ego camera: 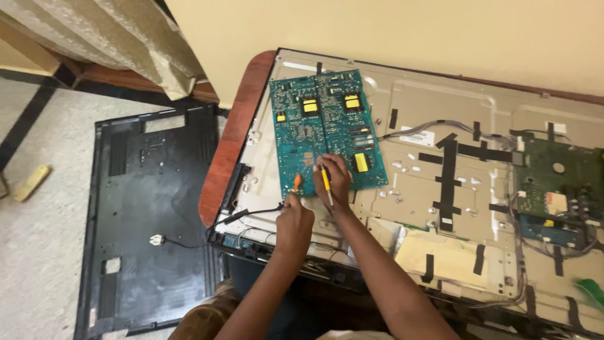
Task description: The person uses a toothbrush and a screwdriver to clean a green circuit board placed on a table. The person scrubs the board's surface with the toothbrush while occasionally using the screwdriver to point at or adjust components.
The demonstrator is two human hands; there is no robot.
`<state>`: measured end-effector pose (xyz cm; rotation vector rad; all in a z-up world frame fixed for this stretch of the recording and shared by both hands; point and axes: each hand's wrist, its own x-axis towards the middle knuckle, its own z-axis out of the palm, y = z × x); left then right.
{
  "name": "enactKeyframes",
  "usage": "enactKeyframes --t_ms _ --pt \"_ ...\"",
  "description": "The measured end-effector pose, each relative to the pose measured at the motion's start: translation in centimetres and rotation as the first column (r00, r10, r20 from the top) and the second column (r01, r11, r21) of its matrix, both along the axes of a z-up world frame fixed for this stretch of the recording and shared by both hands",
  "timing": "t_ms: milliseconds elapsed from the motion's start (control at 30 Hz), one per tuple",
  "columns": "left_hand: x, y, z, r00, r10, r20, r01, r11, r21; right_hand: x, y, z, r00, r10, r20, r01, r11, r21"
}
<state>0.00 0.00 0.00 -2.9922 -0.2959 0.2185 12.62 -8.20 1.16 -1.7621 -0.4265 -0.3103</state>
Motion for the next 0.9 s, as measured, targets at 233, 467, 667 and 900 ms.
enactKeyframes --t_ms 233,467,667,900 --pt "-0.8 8.4 8.5 0.827 0.419 0.375 -0.266 0.879 -0.395 1.5 -1.5 1.4 0.979 0.194 0.06 -0.196 0.98 0.02" --pt "1.9 7.9 5.5 0.772 0.366 0.52 -0.128 0.89 -0.438 4.2 -0.7 1.4 0.787 0.419 -0.453 -0.255 0.889 0.379" --pt "2.9 8.3 3.6 0.706 0.332 0.625 -0.11 0.924 -0.367 4.2 -0.9 1.7 0.886 0.441 -0.142 -0.435 0.897 0.071" --pt "2.9 8.6 4.8 0.71 0.315 0.629 -0.055 0.916 -0.396 3.7 0.0 0.7 0.848 0.324 -0.419 -0.295 0.946 0.135"
